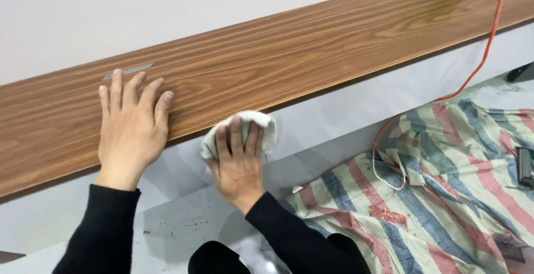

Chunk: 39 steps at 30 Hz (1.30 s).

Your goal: Cleaning a wooden desk and its drawer by wiping surfaces with a cloth and using a scraper for corners.

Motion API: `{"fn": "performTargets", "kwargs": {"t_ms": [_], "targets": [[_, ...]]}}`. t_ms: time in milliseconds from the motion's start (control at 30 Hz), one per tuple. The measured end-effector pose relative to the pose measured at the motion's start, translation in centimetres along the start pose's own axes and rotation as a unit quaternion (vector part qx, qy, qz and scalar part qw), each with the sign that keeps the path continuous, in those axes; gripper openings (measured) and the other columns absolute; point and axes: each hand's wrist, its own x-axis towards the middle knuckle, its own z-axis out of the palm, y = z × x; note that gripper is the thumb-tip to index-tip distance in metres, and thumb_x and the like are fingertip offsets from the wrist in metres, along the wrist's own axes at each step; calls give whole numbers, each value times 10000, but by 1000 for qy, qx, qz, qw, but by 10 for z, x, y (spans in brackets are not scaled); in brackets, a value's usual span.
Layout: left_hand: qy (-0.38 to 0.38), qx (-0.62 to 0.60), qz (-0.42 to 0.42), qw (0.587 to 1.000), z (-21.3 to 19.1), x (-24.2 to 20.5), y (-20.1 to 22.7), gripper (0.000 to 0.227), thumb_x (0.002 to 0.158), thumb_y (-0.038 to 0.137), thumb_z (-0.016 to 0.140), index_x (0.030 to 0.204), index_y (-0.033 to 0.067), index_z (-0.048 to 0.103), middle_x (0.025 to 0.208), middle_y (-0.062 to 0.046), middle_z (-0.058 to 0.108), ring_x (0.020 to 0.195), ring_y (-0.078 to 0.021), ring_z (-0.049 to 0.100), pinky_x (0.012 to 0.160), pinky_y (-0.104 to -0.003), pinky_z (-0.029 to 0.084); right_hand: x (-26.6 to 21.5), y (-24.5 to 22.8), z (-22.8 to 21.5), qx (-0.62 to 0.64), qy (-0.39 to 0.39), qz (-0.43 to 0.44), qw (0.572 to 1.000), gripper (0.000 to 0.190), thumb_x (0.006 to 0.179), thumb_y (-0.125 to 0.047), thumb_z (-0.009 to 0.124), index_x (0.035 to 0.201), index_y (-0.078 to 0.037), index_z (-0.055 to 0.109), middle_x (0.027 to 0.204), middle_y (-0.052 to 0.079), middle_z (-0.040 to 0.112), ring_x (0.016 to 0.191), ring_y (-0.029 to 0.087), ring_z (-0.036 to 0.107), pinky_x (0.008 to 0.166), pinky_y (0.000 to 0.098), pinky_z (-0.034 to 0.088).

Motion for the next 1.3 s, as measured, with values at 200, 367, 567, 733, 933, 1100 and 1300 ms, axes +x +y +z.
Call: {"fn": "performTargets", "kwargs": {"t_ms": [200,367,567,733,933,1100,1300], "targets": [[25,21,10,999,-8,-5,9,727,1338,631,324,1759,116,619,1774,-267,577,1804,-498,244,1456,-676,144,63,164,-81,-90,121,127,980,991,1279,-686,524,1969,-125,85,2000,268,-9,1834,547,4,1494,719,13],[16,12,7,1000,-11,-3,17,712,1327,630,328,1740,136,630,1764,-241,570,1798,-485,248,1455,-647,140,51,111,-78,-66,92,175,978,1010,1270,-680,345,1944,12,52,1948,362,-138,1782,643,-116,1463,780,-24],[11,-16,-4,1000,-14,-5,4,745,1325,661,281,1751,145,609,1777,-232,520,1818,-443,151,1462,-621,72,2,39,-20,-20,-15,-47,999,855,1201,-783,201,1929,-336,233,2031,65,75,1810,570,-31,1452,736,47],[40,7,13,999,-13,-3,14,722,1350,621,339,1696,93,690,1734,-262,588,1798,-482,224,1446,-632,107,8,191,-65,-30,101,130,986,762,1306,-535,205,1983,-253,0,2018,120,-170,1817,509,-162,1449,762,-116],[44,8,17,999,-12,-5,11,703,1347,604,381,1655,77,730,1720,-279,605,1791,-510,242,1439,-655,121,-76,77,-4,-8,33,176,984,813,1248,-492,245,1922,-147,-51,1951,305,-178,1751,638,-136,1376,857,-53],[61,9,28,998,-11,-7,-1,651,1356,543,469,1646,35,756,1729,-317,613,1786,-558,258,1429,-702,169,-78,42,9,-1,36,153,988,858,1244,-457,305,1893,-7,-30,1916,424,-140,1677,791,-117,1324,904,44],[62,-38,54,996,-18,-1,5,661,1319,491,408,1628,-11,707,1766,-308,564,1772,-549,263,1426,-733,158,-25,288,-59,-21,222,288,931,632,1392,-285,259,1918,17,82,2017,218,-13,1909,373,-38,1597,512,-52]]}}
